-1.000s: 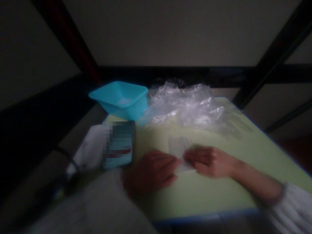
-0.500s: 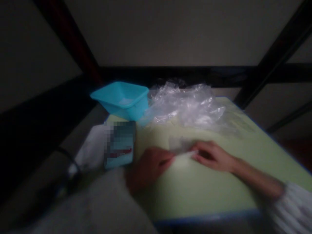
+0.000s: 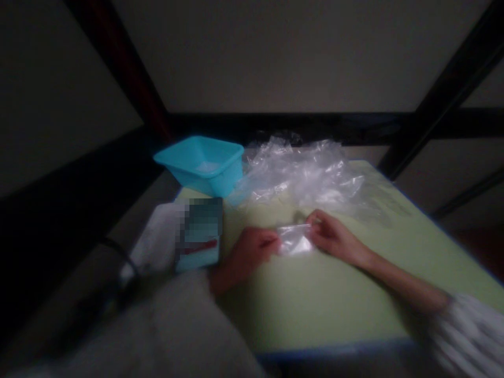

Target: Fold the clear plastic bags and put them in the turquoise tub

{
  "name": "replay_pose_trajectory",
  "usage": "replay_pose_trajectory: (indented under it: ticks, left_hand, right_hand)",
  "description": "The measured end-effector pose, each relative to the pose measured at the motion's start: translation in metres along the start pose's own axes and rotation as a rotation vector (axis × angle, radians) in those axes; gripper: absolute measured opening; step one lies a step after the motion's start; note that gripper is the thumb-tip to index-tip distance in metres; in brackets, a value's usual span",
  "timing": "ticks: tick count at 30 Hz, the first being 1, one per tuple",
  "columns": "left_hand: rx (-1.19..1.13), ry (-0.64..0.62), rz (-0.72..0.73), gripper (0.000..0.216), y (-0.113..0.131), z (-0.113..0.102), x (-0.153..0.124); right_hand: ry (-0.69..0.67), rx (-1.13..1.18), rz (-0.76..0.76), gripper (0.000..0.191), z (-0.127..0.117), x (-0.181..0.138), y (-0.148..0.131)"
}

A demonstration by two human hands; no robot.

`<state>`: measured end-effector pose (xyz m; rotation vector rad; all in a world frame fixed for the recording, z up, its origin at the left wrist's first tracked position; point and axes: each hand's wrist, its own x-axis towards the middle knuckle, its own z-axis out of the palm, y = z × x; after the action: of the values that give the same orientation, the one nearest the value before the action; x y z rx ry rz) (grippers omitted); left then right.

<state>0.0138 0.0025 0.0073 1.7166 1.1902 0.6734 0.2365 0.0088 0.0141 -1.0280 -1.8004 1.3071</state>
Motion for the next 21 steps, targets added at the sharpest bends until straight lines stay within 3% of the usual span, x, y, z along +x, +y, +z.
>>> replay_pose_trajectory:
  ticks: [4, 6, 10, 13, 17, 21]
  left_hand:
    - [-0.085, 0.007, -0.058, 0.01, -0.008, 0.001, 0.01]
    - [-0.119, 0.024, -0.091, 0.019, -0.008, 0.001, 0.013]
    - [-0.159, 0.037, -0.145, 0.031, -0.005, 0.001, 0.015]
    - [-0.178, 0.033, -0.177, 0.03, -0.002, 0.0, 0.017]
    - [-0.185, 0.034, -0.206, 0.033, -0.003, -0.001, 0.02]
    - [-0.178, 0.022, -0.21, 0.034, -0.003, -0.002, 0.02]
  right_hand:
    - [0.04, -0.046, 0.035, 0.025, 0.0, 0.008, 0.004]
    - [0.133, -0.104, 0.009, 0.023, 0.0, 0.007, 0.003]
    - [0.349, -0.531, -0.289, 0.01, 0.005, -0.006, -0.007]
    - [0.189, -0.876, -0.46, 0.029, 0.015, -0.018, -0.011]
    - [-0.008, -1.122, -0.444, 0.064, 0.026, -0.021, -0.003]
    - [-0.089, -1.158, -0.38, 0.073, 0.026, -0.017, 0.007]
